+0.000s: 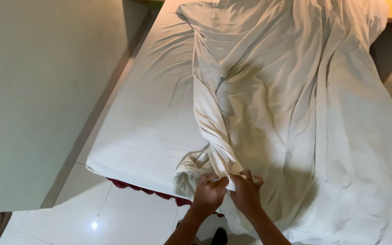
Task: The person smooths and arranges a white sheet on a bed. They pull the sheet taut, fold the edges, and adjust the fabric to cover the mattress evenly.
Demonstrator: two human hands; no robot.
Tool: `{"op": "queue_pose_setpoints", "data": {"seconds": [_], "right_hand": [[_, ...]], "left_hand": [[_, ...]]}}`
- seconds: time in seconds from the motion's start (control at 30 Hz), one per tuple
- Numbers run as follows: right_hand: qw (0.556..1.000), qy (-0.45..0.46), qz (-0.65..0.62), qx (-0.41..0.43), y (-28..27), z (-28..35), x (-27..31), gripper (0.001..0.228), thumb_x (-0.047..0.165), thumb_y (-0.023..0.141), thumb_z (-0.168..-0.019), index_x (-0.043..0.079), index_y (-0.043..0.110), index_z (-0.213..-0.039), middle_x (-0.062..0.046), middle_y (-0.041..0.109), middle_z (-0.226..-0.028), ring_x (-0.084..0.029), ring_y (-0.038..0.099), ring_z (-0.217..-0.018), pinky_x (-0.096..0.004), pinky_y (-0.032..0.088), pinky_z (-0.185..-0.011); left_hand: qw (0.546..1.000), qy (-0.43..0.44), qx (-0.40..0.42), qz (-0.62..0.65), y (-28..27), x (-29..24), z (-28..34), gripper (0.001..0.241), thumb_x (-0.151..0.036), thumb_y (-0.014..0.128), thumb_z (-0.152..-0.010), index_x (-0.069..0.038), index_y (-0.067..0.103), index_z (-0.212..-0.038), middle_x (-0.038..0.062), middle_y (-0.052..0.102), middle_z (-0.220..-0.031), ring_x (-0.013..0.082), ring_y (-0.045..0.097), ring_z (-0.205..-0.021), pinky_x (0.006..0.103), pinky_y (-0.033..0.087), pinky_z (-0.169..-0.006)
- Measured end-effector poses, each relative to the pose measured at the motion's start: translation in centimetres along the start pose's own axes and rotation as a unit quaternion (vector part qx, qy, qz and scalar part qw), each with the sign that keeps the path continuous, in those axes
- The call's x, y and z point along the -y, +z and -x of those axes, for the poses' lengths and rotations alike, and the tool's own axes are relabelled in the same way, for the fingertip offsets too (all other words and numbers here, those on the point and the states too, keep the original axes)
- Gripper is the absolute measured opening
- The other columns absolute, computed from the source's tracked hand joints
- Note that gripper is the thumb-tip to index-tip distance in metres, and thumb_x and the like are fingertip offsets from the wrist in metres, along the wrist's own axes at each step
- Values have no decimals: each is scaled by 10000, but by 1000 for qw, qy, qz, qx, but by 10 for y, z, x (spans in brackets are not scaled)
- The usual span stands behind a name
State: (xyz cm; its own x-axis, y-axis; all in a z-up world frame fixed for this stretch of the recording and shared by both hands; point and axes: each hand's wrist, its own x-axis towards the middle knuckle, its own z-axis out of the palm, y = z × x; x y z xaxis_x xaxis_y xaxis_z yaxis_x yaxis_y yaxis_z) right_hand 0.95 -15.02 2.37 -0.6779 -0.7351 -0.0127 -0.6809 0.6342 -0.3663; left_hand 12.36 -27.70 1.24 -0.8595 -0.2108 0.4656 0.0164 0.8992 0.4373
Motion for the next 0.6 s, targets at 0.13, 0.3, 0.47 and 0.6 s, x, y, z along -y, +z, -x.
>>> {"op": "queue_pose_setpoints", "data": {"seconds": [0.13, 0.3, 0.47, 0.6], "right_hand": [[998, -9, -27, -48, 5, 0, -9, 435, 90, 767, -704, 168, 730, -1131, -5, 754, -1054, -198, 585, -1183, -528, 232, -1048], [998, 21, -29, -47, -7, 6, -8, 436, 68, 749, -679, 139, 724, -1108, -26, 737, -1025, -190, 583, -1181, -503, 232, -1039], [995, -2, -59, -81, -13, 16, 7, 538, 17, 723, -655, 138, 728, -1179, -23, 721, -1004, -179, 582, -1146, -489, 231, -987], [995, -5, -67, -73, -1, 19, 8, 544, 14, 723, -647, 118, 712, -1181, -14, 722, -1018, -189, 568, -1161, -491, 228, -991]], "left_hand": [[992, -118, 49, -8, 20, 51, 27, 440, -218, 721, -911, -16, 660, -1298, 126, 683, -1318, 321, 587, -1179, 457, 424, -1018], [920, -328, 198, -78, 33, 116, 40, 823, -411, 761, -860, -60, 444, -1534, 143, 403, -1607, 372, 426, -1347, 514, 344, -1099], [897, -352, 247, -104, 44, 142, 43, 590, -370, 732, -885, -212, 570, -1431, 86, 430, -1565, 373, 383, -1390, 537, 327, -1123], [901, -313, 270, -130, 58, 157, 64, 190, -250, 638, -999, -122, 714, -1117, 14, 595, -1487, 291, 472, -1394, 505, 342, -1190]]}}
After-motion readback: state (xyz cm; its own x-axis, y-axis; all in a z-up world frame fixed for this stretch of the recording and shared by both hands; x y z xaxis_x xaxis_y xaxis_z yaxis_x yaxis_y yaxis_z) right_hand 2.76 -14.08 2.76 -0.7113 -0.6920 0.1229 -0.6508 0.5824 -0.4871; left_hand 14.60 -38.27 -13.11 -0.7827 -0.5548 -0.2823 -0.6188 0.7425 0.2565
